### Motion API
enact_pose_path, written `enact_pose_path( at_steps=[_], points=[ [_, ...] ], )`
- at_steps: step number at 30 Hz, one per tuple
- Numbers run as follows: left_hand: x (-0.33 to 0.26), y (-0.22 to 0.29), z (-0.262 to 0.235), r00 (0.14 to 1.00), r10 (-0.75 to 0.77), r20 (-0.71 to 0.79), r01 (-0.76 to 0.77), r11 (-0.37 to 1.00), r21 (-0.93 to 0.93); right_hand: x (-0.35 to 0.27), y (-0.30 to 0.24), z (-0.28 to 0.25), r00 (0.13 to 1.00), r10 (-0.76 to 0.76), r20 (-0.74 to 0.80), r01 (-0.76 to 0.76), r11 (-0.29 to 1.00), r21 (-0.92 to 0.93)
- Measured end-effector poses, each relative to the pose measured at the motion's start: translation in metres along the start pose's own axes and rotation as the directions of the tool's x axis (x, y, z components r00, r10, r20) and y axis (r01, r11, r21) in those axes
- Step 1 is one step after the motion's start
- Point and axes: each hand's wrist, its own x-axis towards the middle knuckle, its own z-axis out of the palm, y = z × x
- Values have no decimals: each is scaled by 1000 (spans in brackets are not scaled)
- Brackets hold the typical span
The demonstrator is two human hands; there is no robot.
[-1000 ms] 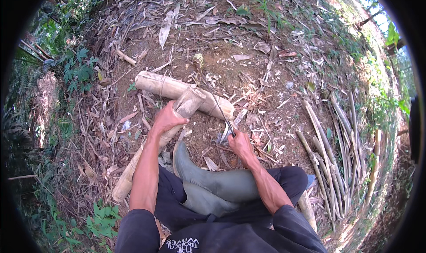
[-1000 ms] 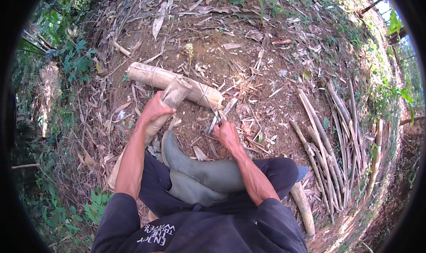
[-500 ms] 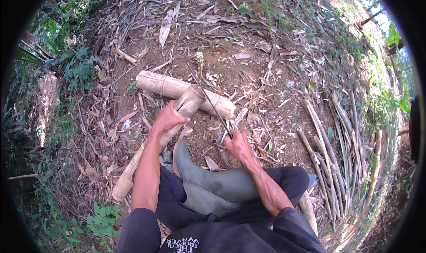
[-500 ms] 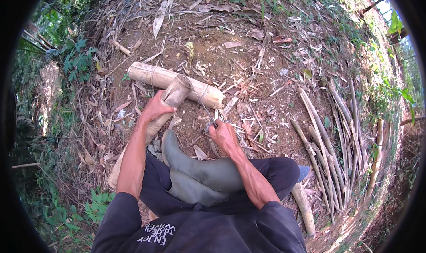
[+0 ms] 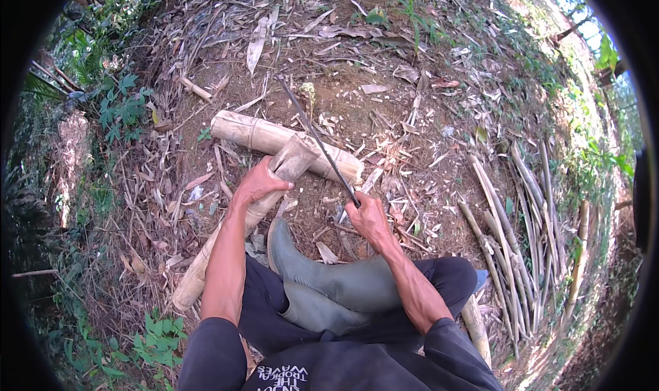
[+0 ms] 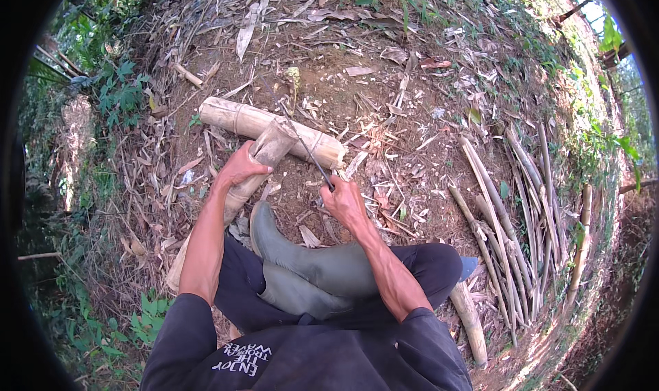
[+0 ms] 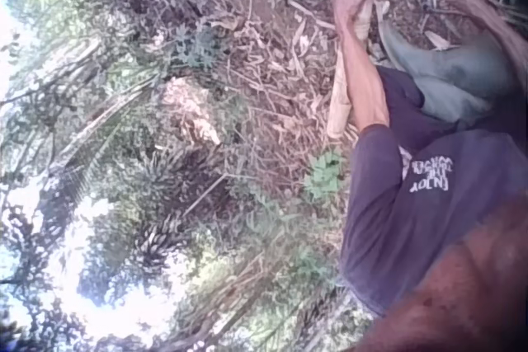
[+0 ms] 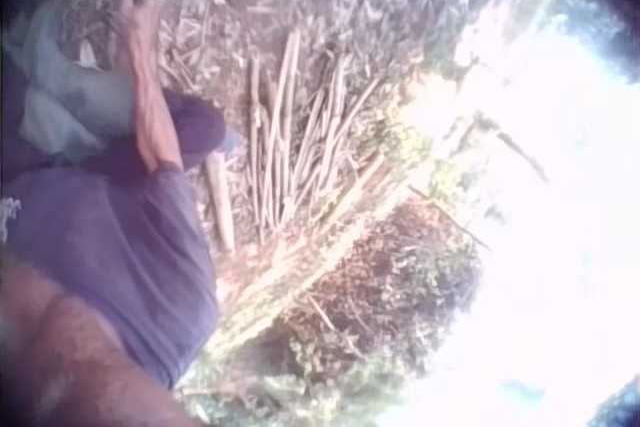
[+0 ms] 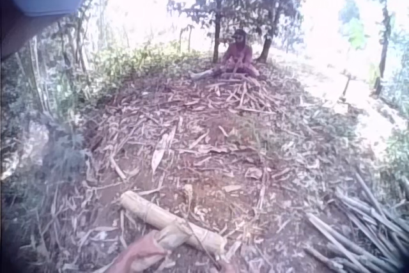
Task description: The person sits on the ground in a forest and uses a machete to chop a bamboo stalk into smaller sections. They repeatedly strike the bamboo to sever it and then use the machete to split the resulting pieces.
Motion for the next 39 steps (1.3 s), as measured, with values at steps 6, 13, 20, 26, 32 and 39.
enact_pose_path(
  at_steps=[6,13,20,26,32,39],
  points=[
    [-1,-7,-3,999,37,-4,-37,998,-42,1,-47,-10,936,-252,-245,308,925,224],
    [2,-3,-3,993,116,-3,-116,992,-54,7,33,0,959,215,187,-202,976,-88],
    [-26,-17,49,796,345,-497,-93,882,462,12,51,2,941,232,246,-239,971,-3],
    [-25,6,65,797,254,-548,163,783,601,11,52,6,978,143,151,-143,990,-9],
    [-27,5,46,917,298,-267,-183,906,383,6,30,2,997,66,-42,-68,997,-27],
    [-28,19,42,921,230,-313,-104,923,371,1,15,-6,994,-57,-91,63,996,63]
  ],
)
